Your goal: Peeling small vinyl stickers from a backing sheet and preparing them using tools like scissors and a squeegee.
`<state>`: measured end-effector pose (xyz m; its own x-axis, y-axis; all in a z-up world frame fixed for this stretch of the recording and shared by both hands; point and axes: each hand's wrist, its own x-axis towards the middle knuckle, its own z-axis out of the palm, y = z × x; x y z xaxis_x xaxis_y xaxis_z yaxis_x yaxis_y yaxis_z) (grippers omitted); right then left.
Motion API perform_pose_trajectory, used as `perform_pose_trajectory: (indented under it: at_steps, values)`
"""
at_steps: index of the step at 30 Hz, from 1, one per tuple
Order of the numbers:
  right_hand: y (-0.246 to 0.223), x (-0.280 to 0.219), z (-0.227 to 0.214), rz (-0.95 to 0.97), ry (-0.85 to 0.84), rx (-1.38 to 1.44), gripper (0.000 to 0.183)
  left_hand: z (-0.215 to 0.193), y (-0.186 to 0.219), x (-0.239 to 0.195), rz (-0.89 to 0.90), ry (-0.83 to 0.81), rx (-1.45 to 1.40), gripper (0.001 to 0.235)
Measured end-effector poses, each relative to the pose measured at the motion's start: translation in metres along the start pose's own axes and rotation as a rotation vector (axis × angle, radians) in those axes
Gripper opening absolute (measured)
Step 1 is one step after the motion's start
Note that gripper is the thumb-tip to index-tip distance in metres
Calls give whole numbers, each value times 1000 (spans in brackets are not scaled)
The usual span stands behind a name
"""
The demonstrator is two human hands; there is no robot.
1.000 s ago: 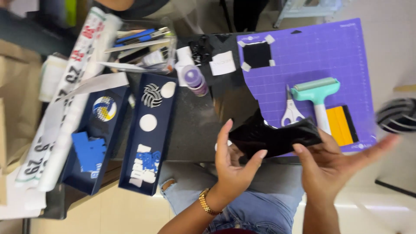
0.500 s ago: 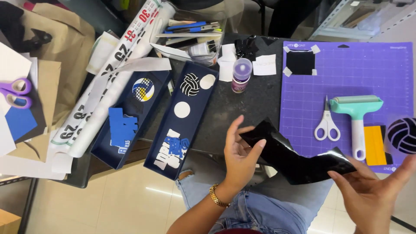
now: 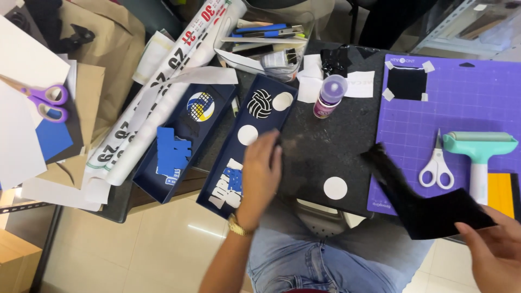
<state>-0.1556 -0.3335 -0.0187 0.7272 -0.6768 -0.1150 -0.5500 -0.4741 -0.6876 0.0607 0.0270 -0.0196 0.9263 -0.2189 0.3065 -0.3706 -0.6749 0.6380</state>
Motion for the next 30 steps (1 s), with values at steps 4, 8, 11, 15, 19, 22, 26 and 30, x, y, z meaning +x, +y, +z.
perform_pose_trajectory:
  at_steps: [4, 8, 11, 15, 19, 22, 26, 30]
  values:
    - [20, 9, 4, -110, -29, 135, 46, 21, -74, 36, 116, -107, 373, 48]
    - [40, 17, 11, 2, -59, 168, 42, 35, -100, 33, 138, -140, 537, 49]
    - [33, 19, 13, 90, -83, 176, 41, 36, -104, 25, 150, -22, 394, 30]
    - [23, 23, 13, 70, -134, 195, 37, 30, -105, 30, 2, -40, 225, 51]
    - [50, 32, 18, 77, -126, 199, 40, 32, -104, 37, 43, -74, 264, 56]
    - [57, 31, 18, 46, -115, 248, 42, 30, -99, 40, 26, -60, 203, 58]
    - [55, 31, 16, 91, -109, 184, 42, 25, -98, 44, -64, -94, 168, 57]
    - [77, 36, 18, 44, -107, 189, 44, 25, -100, 46, -102, -157, 200, 49]
